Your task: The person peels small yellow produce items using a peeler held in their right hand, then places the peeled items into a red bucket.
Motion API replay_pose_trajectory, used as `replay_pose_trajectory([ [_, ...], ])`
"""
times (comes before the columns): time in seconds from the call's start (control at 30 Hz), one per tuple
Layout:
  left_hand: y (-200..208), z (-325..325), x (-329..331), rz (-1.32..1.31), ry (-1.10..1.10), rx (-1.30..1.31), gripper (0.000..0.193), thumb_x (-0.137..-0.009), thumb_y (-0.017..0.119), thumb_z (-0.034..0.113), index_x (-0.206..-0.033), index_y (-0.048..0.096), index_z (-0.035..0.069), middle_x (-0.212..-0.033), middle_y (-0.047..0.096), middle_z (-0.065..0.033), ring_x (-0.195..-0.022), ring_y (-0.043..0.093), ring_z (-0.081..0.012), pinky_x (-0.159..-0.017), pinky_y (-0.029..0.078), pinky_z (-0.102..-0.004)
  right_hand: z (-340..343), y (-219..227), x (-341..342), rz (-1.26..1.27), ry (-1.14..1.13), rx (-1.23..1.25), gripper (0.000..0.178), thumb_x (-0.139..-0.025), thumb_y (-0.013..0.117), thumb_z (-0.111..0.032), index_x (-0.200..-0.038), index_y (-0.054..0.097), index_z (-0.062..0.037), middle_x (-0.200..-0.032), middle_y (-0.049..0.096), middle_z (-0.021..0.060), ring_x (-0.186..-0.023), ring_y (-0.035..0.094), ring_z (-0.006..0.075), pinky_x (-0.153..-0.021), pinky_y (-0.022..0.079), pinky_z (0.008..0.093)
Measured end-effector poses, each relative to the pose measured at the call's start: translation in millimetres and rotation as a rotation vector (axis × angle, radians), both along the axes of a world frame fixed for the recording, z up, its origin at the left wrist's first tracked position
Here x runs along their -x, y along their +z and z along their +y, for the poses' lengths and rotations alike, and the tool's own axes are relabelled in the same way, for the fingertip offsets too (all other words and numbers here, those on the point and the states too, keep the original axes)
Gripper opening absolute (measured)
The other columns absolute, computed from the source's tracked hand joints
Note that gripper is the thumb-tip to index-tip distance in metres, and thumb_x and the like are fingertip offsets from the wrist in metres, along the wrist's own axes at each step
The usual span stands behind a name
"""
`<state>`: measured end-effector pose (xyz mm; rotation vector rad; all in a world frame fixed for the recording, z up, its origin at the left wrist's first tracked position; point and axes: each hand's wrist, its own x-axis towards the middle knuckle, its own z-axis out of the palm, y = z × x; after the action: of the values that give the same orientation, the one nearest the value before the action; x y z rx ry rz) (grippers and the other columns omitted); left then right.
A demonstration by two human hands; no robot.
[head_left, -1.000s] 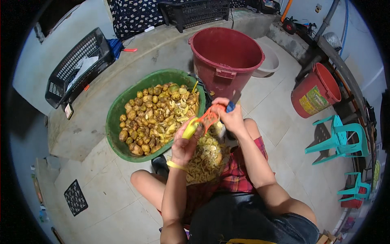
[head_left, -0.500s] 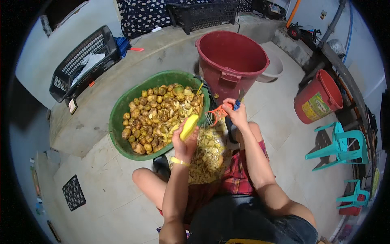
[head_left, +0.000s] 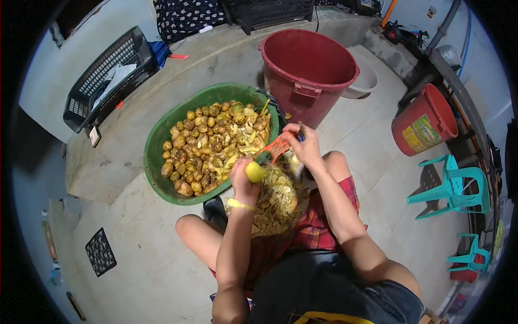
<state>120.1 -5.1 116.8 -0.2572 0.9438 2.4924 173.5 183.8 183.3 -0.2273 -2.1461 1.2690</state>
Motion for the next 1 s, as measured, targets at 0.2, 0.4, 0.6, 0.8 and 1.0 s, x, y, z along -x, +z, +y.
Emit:
replay_pose_trajectory([
  [0.2, -0.3, -5.4, -4.0, 0.067, 0.095, 0.029, 0.003, -0.086, 0.053, 0.003, -0.085, 0.054, 0.005, -0.083, 0.059, -0.0048, -0.078, 0.058, -0.0171, -0.071, 0.049, -0.0309, -20.9, -3.5, -2.5, 0.003, 0.237, 0.070, 0.015, -0.082, 0.070, -0.008, -0.091, 0.066, 0.0032, -0.080, 0.069, 0.0064, -0.075, 0.064, 0.0116, -0.071, 0.051, 0.0286],
  [0.4, 4.4, -5.4, -4.2, -0.058, -0.025, -0.072, 0.006, -0.089, 0.053, 0.010, -0.087, 0.057, 0.006, -0.080, 0.058, -0.0046, -0.071, 0.058, -0.0171, -0.065, 0.050, -0.0292, -5.9, -5.8, 0.7, 0.004, 0.087, 0.041, 0.015, -0.081, 0.071, -0.009, -0.091, 0.067, 0.0006, -0.084, 0.069, 0.0073, -0.075, 0.062, 0.0116, -0.069, 0.049, 0.0296],
  [0.6, -2.6, -7.5, -3.8, -0.065, -0.141, -0.146, 0.010, -0.091, 0.052, 0.016, -0.089, 0.057, 0.009, -0.081, 0.057, -0.0019, -0.075, 0.058, -0.0141, -0.066, 0.049, -0.0287, 8.1, -7.1, 6.7, 0.119, -0.015, 0.361, 0.014, -0.080, 0.073, -0.008, -0.090, 0.068, 0.0004, -0.084, 0.067, 0.0075, -0.078, 0.062, 0.0129, -0.071, 0.049, 0.0275],
  [0.8, -0.4, -5.8, -1.1, -0.049, -0.104, -0.104, 0.009, -0.091, 0.052, 0.015, -0.088, 0.057, 0.008, -0.081, 0.057, -0.0019, -0.071, 0.058, -0.0138, -0.062, 0.048, -0.0273, -6.7, -8.1, 0.9, 0.183, 0.098, -0.014, 0.006, -0.081, 0.069, -0.001, -0.086, 0.067, 0.0011, -0.082, 0.066, 0.0073, -0.079, 0.062, 0.0127, -0.071, 0.049, 0.0280],
  [1.0, 52.9, 0.4, -2.6, 0.199, -0.068, -0.009, 0.020, -0.096, 0.054, 0.030, -0.106, 0.053, 0.013, -0.079, 0.056, -0.0017, -0.066, 0.057, -0.0127, -0.059, 0.048, -0.0253, 13.3, -36.0, 0.3, 0.228, -0.055, 0.256, 0.008, -0.085, 0.070, -0.005, -0.091, 0.067, -0.0014, -0.083, 0.066, 0.0027, -0.074, 0.060, 0.0101, -0.070, 0.048, 0.0263],
])
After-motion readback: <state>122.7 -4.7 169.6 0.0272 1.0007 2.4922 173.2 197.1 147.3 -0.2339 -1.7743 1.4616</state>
